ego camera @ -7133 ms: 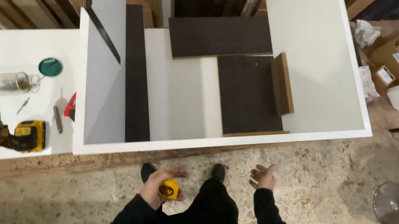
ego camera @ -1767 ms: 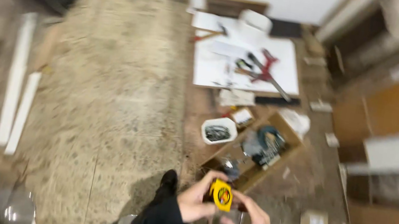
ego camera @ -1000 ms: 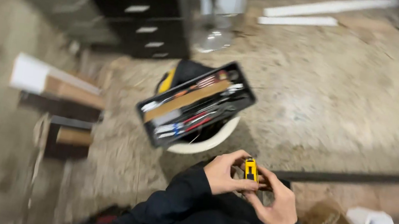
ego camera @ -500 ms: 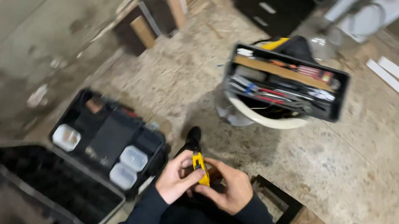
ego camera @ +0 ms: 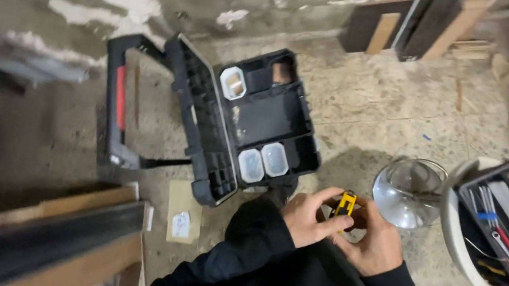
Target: The recorder uses a measuring tape and square ruler to mark furniture panels for assembly.
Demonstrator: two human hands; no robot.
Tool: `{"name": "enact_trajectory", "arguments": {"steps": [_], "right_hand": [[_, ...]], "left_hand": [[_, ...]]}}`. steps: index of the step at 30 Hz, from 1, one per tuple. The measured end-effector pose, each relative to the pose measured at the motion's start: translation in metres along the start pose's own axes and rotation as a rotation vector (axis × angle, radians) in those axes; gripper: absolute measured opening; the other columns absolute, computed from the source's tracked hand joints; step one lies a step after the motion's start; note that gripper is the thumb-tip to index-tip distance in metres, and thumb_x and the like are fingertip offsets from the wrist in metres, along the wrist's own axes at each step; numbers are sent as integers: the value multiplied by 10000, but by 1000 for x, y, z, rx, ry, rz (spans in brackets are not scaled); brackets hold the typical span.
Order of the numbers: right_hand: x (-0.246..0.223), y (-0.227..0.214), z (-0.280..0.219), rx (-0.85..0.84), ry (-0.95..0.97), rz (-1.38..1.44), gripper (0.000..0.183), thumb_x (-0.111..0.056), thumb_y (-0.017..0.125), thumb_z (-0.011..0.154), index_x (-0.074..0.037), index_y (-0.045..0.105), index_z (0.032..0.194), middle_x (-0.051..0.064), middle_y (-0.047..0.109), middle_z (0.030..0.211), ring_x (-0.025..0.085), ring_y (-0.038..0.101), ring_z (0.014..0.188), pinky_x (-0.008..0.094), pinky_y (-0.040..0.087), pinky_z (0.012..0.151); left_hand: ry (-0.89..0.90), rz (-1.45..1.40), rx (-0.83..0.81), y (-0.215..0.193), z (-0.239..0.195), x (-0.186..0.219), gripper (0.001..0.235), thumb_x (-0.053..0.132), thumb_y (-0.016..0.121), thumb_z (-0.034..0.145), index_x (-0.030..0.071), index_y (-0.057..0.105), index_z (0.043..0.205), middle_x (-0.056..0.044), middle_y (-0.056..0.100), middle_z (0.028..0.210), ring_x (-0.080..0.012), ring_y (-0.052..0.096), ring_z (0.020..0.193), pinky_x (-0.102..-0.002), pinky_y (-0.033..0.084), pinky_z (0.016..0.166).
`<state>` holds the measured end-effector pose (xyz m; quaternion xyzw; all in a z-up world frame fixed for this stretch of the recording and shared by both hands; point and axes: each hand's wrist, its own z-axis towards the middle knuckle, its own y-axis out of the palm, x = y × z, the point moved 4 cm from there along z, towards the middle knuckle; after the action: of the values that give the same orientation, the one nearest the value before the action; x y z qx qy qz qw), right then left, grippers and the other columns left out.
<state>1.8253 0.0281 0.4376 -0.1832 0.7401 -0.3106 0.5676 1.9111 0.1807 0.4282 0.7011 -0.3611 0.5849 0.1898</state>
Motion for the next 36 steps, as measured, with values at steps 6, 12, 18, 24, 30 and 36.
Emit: {"name": "enact_trajectory", "arguments": {"steps": [6,12,18,24,30,36], "right_hand": [[-15,21,13,-79,54,-144,708,-289,880,636,-81,583,1244,137,774,934,290,775,854,400,606,729],[8,34,7,-186,61,-149,738,-279,869,645,-83,547,1279,129,779,957,279,777,903,409,611,746],[15,22,-6,-271,47,-150,721,-289,877,650,-93,556,1265,122,784,977,280,771,932,413,611,749],[40,-4,-43,-167,54,-115,701,-303,874,663,-92,561,1254,130,776,935,291,780,872,403,614,741],[74,-48,-95,37,51,1,720,-323,897,698,-71,555,1279,143,764,952,292,784,882,392,614,738],[102,-94,-165,292,253,147,716,-275,851,749,-54,538,1355,123,774,1015,273,794,909,369,617,778]], "left_hand": [[7,-41,34,-5,-16,-25,628,457,698,915,61,595,1391,-201,742,904,-325,752,768,-402,578,676],[-9,-78,74,11,-26,-40,633,407,669,952,37,528,1446,-232,734,1036,-382,748,908,-431,593,755],[-71,-85,62,39,-38,-44,671,399,667,950,7,480,1462,-249,720,1099,-385,740,956,-437,586,783],[22,-34,31,82,-40,-36,644,374,675,964,17,490,1467,-261,719,1117,-405,723,1010,-447,578,821],[-101,-84,-258,132,-21,3,648,311,690,926,94,486,1502,-233,758,994,-309,748,810,-386,599,666],[-133,-217,-577,215,-2,23,665,207,687,918,111,415,1518,-156,672,1312,-141,712,733,-304,605,525]]}}
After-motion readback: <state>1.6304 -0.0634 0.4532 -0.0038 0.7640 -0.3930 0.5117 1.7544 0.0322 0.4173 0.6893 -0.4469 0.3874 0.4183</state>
